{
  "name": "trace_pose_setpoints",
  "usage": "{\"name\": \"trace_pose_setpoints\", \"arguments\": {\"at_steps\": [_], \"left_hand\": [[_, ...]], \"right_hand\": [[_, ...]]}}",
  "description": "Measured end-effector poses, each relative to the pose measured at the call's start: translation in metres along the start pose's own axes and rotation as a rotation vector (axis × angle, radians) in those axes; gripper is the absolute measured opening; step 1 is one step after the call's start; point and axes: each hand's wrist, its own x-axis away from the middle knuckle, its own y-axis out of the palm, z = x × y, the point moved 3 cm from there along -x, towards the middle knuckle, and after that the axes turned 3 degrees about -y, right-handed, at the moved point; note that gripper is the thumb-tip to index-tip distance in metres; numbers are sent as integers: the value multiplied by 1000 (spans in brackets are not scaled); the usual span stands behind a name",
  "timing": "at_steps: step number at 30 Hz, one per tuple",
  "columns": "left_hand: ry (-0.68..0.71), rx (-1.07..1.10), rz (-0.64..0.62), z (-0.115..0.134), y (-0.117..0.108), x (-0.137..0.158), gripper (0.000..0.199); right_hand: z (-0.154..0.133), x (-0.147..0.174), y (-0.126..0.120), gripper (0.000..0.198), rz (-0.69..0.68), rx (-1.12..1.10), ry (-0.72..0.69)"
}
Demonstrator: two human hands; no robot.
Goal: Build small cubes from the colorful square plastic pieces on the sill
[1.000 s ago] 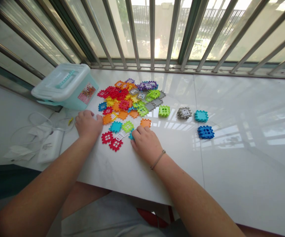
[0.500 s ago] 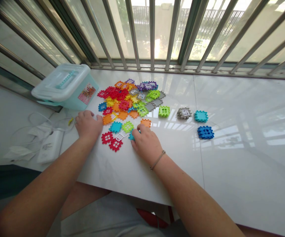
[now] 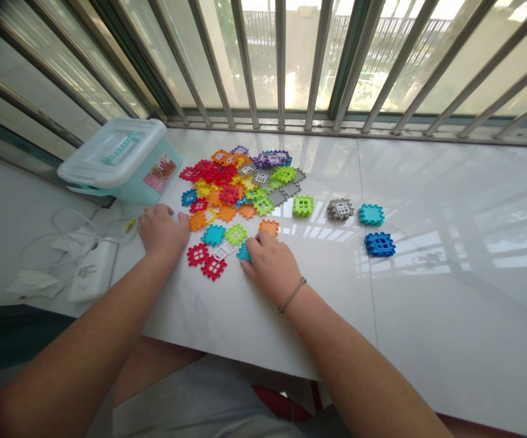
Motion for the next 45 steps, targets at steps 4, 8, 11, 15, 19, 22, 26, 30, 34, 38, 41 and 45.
{"name": "trace_pose_setpoints", "arguments": {"at_steps": [4,8,11,15,19,22,26,30,34,38,41,45], "left_hand": [[-2,-1,-11,1,-1,0,33],[0,-7,-3,0,-1,1,32],[6,-7,7,-1,0,1,31],[7,-23,23,-1,0,1,30],[3,-33,17,0,0,0,30],[3,-29,8,0,0,0,31],[-3,-23,-5,0,0,0,31],[-6,1,-15,1,-1,1,32],[-4,-6,1,1,-1,1,31],[2,-23,16,0,0,1,30],[-1,-21,11,-1,1,0,30],[-3,-14,9,-1,1,0,30]], "right_hand": [[0,0,0,27,-4,20,13],[-1,0,-1,30,-22,29,31],[-2,0,-2,34,-29,18,35],[-3,1,-3,40,-17,-3,3],[0,3,-4,34,-52,-52,-72],[4,3,-5,32,-71,-73,-87],[5,2,-6,32,-19,-101,-77],[4,4,-12,31,153,-172,-66],[5,10,-20,27,393,-236,-60],[6,12,-23,29,486,-254,-4],[6,12,-24,29,504,-248,24],[7,12,-24,29,528,-251,27]]}}
